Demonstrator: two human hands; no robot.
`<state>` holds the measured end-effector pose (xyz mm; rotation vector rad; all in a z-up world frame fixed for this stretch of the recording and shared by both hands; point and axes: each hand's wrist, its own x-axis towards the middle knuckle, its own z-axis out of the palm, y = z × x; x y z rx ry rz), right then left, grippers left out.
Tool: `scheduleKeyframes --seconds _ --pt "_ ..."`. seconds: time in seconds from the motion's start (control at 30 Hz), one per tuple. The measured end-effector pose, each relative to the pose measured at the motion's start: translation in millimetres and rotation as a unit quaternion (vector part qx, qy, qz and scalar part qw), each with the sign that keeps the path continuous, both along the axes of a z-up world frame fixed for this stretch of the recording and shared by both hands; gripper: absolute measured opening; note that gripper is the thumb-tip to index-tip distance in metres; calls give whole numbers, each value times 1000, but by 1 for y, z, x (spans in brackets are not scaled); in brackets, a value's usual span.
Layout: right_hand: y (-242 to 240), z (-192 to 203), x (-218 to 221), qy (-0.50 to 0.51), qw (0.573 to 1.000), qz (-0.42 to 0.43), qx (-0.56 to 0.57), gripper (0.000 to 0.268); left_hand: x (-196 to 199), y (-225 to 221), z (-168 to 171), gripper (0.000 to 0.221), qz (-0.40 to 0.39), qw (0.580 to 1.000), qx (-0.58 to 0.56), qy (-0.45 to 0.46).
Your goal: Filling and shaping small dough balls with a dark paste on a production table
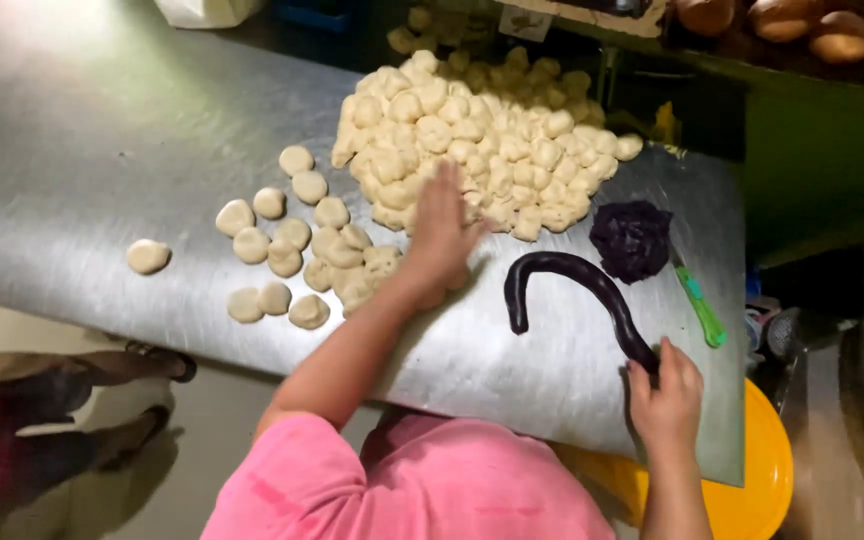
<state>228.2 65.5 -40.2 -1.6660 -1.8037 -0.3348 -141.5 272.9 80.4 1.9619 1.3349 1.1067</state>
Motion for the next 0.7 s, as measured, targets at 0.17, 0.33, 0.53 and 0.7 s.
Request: scheduleKeyframes --seconds 0.17,0.33,0.53,0.7 --pt "-46 -9 -4 -49 991 -110 -66 58 -83 178 -61 59 179 958 21 225" --pt "-30 -26 -7 -92 976 -169 -101 65 -82 218 -71 41 136 947 15 290" --pt "-8 -25 11 -85 950 -215 -209 56 -70 220 -65 11 55 981 91 161" --pt "-2 -28 53 -78 962 -113 -238 53 -47 62 50 6 -17 985 167 -46"
